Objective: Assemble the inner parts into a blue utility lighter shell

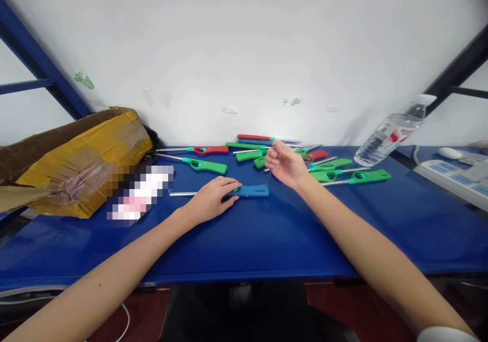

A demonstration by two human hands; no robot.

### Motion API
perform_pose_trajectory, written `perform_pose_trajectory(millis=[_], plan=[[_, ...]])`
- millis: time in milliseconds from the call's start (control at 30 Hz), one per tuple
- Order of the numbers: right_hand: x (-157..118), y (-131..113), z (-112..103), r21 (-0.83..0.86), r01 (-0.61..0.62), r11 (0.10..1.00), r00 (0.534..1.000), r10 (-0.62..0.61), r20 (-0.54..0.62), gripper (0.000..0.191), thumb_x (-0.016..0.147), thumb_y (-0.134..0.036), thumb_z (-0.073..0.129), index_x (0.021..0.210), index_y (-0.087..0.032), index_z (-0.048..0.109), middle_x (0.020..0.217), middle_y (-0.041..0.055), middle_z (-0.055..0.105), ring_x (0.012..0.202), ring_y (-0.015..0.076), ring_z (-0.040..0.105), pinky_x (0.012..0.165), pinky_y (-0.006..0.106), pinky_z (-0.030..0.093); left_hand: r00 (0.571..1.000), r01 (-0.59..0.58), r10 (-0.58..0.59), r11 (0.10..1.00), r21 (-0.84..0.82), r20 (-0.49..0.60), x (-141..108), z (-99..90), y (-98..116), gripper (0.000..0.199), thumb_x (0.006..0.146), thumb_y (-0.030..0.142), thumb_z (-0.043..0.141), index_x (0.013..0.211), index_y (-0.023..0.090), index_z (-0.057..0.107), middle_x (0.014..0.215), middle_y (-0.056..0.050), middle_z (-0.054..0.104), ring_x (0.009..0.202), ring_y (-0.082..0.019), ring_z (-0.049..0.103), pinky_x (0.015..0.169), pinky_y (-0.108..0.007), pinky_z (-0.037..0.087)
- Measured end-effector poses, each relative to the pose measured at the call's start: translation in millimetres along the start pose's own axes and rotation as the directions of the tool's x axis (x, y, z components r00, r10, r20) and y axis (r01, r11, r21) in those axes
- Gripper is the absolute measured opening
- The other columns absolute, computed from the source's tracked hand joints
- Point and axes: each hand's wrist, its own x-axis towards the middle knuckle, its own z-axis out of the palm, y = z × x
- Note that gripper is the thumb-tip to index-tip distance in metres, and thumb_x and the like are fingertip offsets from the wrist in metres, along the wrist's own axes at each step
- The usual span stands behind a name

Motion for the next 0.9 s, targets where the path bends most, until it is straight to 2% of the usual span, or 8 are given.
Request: perform_pose_trajectory(millis=[100,267,333,433,567,700,800,900], plan=[[0,-3,2,0.045,-0.03,0.999,0.999,0.028,0.047,0.023,0.085,-0.032,0.069,0.072,-0.021,0.053,0.054,-0.0082,0.037,0.042,0.0066,0.031,0.042,0.019,0.034,1.0,-0.002,0.002,1.0,-0.004,0.001,0,1.0,-1,0.032,0.096,0.028,0.054,0.125,0.019,0.063,0.125,-0.011,0.065,0.115,-0.025,0.06,0.101,-0.043,0.051],[1,-6,2,0.008,-0.055,0.998,0.997,0.055,0.058,0.039,0.095,-0.043,0.051,0.065,-0.019,0.057,0.05,-0.0075,0.027,0.04,0.0073,0.02,0.04,0.021,0.029,1.0,-0.014,0.014,1.0,-0.013,-0.002,1,1.1,-2,0.031,0.096,0.029,0.054,0.125,0.018,0.063,0.124,-0.011,0.064,0.114,-0.025,0.06,0.1,-0.043,0.051],[1,-5,2,-0.025,-0.056,0.998,0.997,0.058,0.055,0.039,0.095,-0.043,0.052,0.064,-0.019,0.058,0.051,-0.0071,0.028,0.041,0.0073,0.024,0.042,0.021,0.032,1.0,-0.015,0.015,1.0,-0.016,-0.008,1,1.0,-2,0.031,0.096,0.029,0.054,0.125,0.019,0.063,0.124,-0.011,0.065,0.113,-0.025,0.06,0.1,-0.043,0.051],[1,-3,2,-0.072,-0.02,0.997,0.997,0.025,0.068,0.032,0.09,-0.044,0.063,0.069,-0.02,0.061,0.058,-0.0054,0.041,0.047,0.0073,0.039,0.049,0.022,0.04,1.0,-0.003,0.003,1.0,-0.016,-0.01,1,1.1,-2,0.031,0.096,0.03,0.054,0.125,0.019,0.063,0.124,-0.011,0.064,0.114,-0.026,0.059,0.1,-0.043,0.051],[1,2,0,-0.141,0.056,0.988,0.998,-0.052,0.03,0.027,0.076,-0.042,0.079,0.072,-0.02,0.064,0.079,-0.0017,0.063,0.07,0.011,0.06,0.062,0.024,0.049,1.0,0.002,-0.002,1.0,-0.014,-0.002,1,1.2,-4,0.032,0.097,0.031,0.052,0.125,0.019,0.062,0.125,-0.011,0.064,0.115,-0.026,0.059,0.1,-0.043,0.051],[-1,5,0,-0.123,0.053,0.991,0.998,-0.047,0.048,0.032,0.066,-0.039,0.088,0.073,-0.021,0.063,0.094,-0.0004,0.071,0.089,0.0151,0.067,0.076,0.027,0.054,1.0,-0.007,0.007,1.0,-0.008,0.003,1,1.4,-4,0.032,0.098,0.031,0.052,0.126,0.018,0.061,0.125,-0.011,0.063,0.115,-0.025,0.058,0.101,-0.042,0.05],[-3,4,4,-0.101,0.022,0.995,0.995,-0.011,0.102,0.034,0.067,-0.039,0.087,0.073,-0.021,0.058,0.075,-0.004,0.066,0.069,0.0113,0.064,0.065,0.024,0.052,1.0,-0.008,0.008,1.0,-0.006,0.006,1,1.4,-4,0.033,0.098,0.031,0.052,0.126,0.017,0.061,0.125,-0.011,0.063,0.115,-0.025,0.058,0.102,-0.042,0.049],[-4,2,8,-0.054,-0.023,0.998,0.99,0.03,0.135,0.03,0.076,-0.038,0.081,0.074,-0.021,0.056,0.054,-0.01,0.043,0.043,0.0058,0.039,0.049,0.019,0.041,1.0,-0.006,0.006,1.0,-0.009,0.004,1,1.2,-3,0.033,0.098,0.031,0.052,0.126,0.017,0.061,0.125,-0.011,0.063,0.115,-0.025,0.058,0.102,-0.041,0.049]])
